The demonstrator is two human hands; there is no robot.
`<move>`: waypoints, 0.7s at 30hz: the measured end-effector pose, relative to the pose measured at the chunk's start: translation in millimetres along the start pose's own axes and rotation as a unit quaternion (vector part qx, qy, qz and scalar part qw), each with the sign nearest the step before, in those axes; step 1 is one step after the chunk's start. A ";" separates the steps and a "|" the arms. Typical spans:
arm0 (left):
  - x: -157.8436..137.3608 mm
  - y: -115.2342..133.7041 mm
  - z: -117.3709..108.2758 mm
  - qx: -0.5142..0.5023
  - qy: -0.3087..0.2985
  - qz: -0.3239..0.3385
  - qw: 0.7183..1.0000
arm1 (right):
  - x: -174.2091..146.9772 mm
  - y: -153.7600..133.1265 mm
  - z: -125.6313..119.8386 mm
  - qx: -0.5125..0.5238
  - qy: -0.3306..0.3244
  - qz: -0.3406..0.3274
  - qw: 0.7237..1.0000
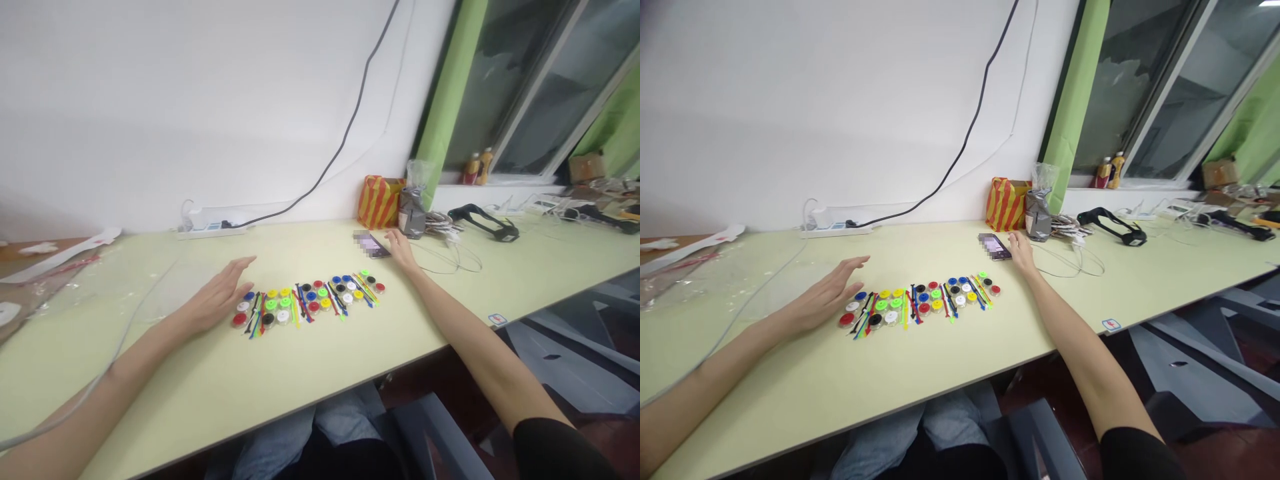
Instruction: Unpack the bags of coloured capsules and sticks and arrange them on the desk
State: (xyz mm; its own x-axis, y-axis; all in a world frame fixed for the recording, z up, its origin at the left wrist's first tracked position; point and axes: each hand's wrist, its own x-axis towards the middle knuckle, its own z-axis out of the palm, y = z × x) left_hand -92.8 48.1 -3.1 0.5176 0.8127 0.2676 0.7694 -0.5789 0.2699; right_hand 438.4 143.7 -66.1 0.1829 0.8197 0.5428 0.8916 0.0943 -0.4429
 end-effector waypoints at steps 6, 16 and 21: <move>-1.0 -5.6 5.0 -0.008 0.007 0.002 1.000 | -5.8 -6.8 0.2 0.086 0.010 0.045 0.995; -2.1 -10.4 4.3 -0.020 0.023 0.008 0.999 | -13.1 1.0 0.6 0.016 -0.026 0.064 0.997; -2.6 -9.9 1.8 -0.033 0.025 -0.002 0.999 | -3.2 -5.8 3.2 -0.013 -0.058 0.033 0.998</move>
State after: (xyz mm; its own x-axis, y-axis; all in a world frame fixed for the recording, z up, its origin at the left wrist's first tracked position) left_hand -101.1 51.9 -8.1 0.4937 0.8116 0.3123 0.7439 -0.5802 0.3317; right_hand 431.4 142.3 -67.5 0.1944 0.8836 0.4260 0.8897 0.0241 -0.4560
